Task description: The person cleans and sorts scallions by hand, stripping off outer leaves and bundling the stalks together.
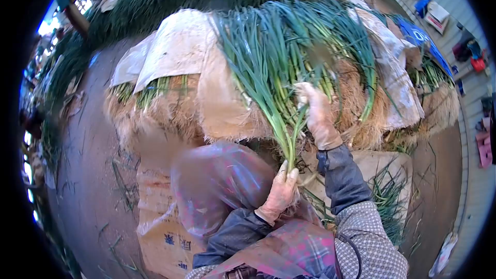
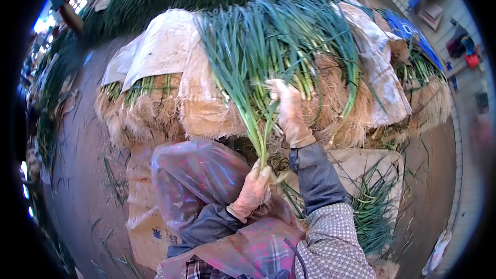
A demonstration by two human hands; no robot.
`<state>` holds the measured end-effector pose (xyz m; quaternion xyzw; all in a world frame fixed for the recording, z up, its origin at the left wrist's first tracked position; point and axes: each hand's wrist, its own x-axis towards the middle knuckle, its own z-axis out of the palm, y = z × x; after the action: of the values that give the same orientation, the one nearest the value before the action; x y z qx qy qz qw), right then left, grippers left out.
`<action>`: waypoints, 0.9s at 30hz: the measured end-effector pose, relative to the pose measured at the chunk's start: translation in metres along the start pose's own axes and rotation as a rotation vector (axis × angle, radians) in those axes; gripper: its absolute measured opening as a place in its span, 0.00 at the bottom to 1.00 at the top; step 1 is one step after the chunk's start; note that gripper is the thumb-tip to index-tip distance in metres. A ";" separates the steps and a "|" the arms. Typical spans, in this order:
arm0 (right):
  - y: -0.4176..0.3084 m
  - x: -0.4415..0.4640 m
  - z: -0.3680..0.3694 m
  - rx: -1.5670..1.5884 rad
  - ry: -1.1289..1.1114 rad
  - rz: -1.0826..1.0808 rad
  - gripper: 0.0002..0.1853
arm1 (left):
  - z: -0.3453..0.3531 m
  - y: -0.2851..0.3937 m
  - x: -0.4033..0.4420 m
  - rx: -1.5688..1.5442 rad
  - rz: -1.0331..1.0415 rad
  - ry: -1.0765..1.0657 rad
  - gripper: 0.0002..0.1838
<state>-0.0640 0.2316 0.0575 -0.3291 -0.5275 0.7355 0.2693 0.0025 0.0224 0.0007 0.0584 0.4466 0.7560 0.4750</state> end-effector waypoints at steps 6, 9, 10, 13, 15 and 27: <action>0.031 -0.104 -0.052 0.338 0.199 0.107 0.28 | -0.023 0.010 0.008 -0.460 -0.085 0.041 0.23; 0.086 -0.111 -0.134 0.705 0.261 0.100 0.26 | -0.038 0.020 0.012 -0.851 -0.137 -0.137 0.25; 0.065 -0.116 -0.118 0.208 0.202 0.109 0.25 | -0.035 0.025 0.011 -0.770 -0.101 -0.183 0.26; 0.034 -0.091 -0.050 -0.132 -0.237 0.248 0.24 | -0.015 0.020 0.008 -0.446 -0.142 -0.133 0.27; 0.033 -0.050 -0.015 -0.155 -0.476 0.230 0.22 | -0.004 0.024 0.001 -0.302 -0.143 -0.142 0.25; 0.028 -0.085 -0.022 -0.273 -0.234 0.135 0.12 | -0.011 0.021 0.001 -0.029 -0.107 0.122 0.15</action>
<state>0.0060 0.1730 0.0425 -0.3096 -0.6266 0.7068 0.1090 -0.0175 0.0132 0.0091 -0.0185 0.4660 0.7383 0.4873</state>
